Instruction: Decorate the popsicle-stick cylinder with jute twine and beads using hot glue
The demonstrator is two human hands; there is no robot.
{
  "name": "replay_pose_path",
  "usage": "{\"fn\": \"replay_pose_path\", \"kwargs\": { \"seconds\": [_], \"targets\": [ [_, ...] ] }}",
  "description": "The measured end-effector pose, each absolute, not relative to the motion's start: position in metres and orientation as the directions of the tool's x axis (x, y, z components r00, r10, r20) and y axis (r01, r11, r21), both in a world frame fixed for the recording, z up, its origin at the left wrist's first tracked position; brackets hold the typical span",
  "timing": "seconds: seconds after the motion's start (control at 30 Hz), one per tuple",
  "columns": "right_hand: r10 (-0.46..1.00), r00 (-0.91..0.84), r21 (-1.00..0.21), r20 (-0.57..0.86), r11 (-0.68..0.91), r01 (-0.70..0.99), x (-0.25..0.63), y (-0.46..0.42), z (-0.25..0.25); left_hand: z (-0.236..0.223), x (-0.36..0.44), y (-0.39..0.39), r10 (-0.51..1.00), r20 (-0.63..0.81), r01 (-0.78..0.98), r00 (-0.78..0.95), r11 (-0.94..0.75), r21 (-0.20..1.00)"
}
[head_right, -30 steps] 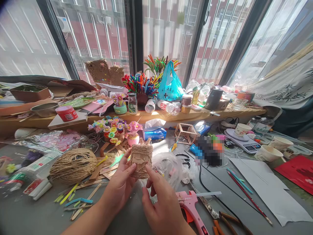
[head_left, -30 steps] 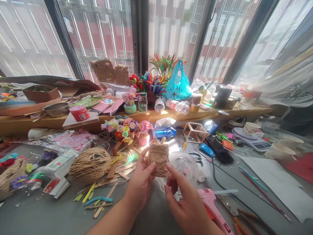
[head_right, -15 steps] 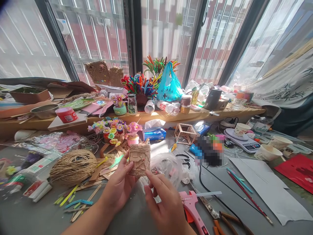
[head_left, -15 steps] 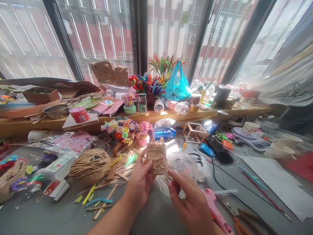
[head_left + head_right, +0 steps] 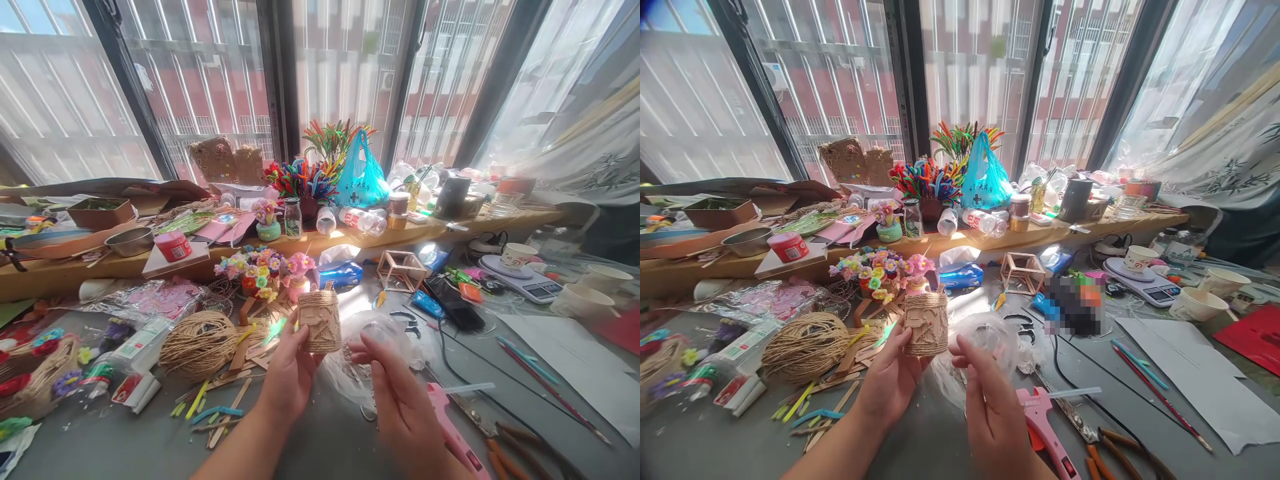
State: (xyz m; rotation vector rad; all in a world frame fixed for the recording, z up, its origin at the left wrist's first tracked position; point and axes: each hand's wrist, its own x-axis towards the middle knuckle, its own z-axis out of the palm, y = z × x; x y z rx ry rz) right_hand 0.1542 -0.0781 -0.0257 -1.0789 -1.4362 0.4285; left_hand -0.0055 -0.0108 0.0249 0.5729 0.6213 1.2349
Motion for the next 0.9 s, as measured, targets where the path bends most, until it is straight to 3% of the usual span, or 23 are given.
{"fn": "replay_pose_path", "kwargs": {
  "seconds": [0.13, 0.4, 0.57, 0.77, 0.9],
  "targets": [
    [0.856, 0.137, -0.825, 0.499, 0.421, 0.376, 0.154, -0.074, -0.032, 0.024, -0.006, -0.011, 0.968, -0.11, -0.669, 0.225, 0.235, 0.705],
    [0.908, 0.113, -0.908, 0.404, 0.383, 0.173, 0.147, -0.072, -0.036, 0.026, -0.002, -0.019, 0.904, -0.016, -0.586, 0.427, 0.29, 0.757],
    [0.892, 0.182, -0.91, 0.414, 0.407, 0.077, 0.149, -0.068, -0.031, 0.023, 0.0, -0.02, 0.893, 0.011, -0.529, 0.45, 0.256, 0.809],
    [0.888, 0.204, -0.912, 0.411, 0.401, 0.089, 0.148, -0.068, -0.029, 0.018, -0.002, -0.02, 0.893, 0.048, -0.509, 0.448, 0.21, 0.835],
    [0.895, 0.142, -0.898, 0.423, 0.393, 0.197, 0.158, -0.067, -0.021, 0.016, -0.002, -0.019, 0.916, 0.01, -0.484, 0.401, 0.202, 0.851]
  ]
}}
